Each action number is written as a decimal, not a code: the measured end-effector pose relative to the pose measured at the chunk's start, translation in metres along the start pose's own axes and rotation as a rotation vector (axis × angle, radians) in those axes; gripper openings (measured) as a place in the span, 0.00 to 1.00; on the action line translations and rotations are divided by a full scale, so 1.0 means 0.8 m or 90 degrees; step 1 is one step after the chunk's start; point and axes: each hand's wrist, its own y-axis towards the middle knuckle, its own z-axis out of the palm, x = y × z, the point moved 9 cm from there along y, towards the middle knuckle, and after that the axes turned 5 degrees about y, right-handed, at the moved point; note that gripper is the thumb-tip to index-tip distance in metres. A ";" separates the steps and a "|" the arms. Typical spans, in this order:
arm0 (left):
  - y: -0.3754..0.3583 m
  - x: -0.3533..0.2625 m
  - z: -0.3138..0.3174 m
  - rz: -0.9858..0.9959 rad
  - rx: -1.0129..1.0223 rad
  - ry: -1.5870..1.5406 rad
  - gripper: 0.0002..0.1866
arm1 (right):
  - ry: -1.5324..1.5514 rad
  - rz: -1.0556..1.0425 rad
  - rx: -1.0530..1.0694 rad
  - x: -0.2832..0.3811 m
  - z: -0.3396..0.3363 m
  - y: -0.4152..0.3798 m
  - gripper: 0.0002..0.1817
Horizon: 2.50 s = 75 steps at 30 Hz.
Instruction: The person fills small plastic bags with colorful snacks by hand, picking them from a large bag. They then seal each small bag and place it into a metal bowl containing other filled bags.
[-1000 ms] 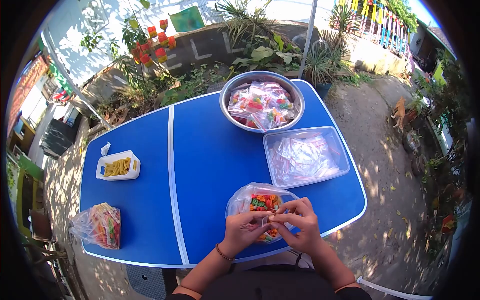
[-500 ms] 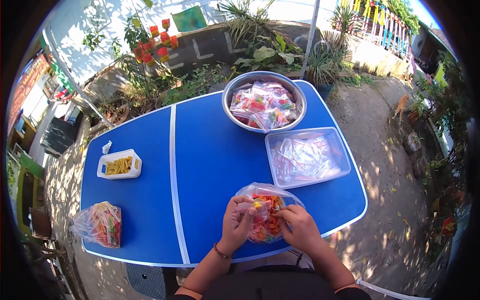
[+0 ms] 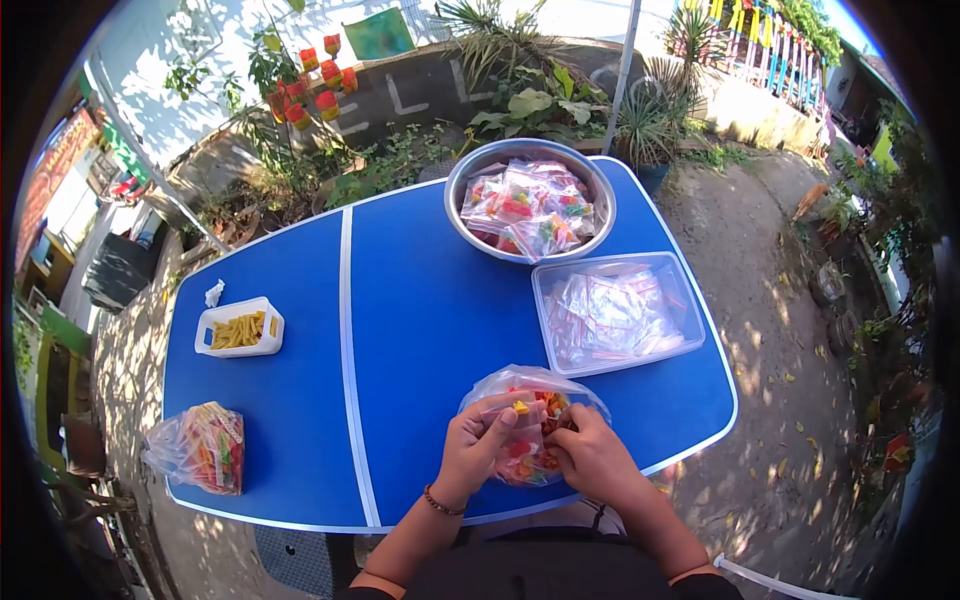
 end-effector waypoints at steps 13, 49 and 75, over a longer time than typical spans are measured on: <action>-0.007 -0.016 0.004 -0.123 -0.065 -0.068 0.17 | 0.245 -0.038 -0.139 0.018 -0.040 0.004 0.11; -0.019 -0.016 0.029 -0.066 0.087 0.187 0.20 | 0.515 0.086 -0.221 -0.004 -0.050 -0.004 0.04; 0.003 -0.033 0.005 -0.063 -0.107 -0.054 0.15 | 0.336 0.088 -0.018 -0.010 -0.040 0.022 0.09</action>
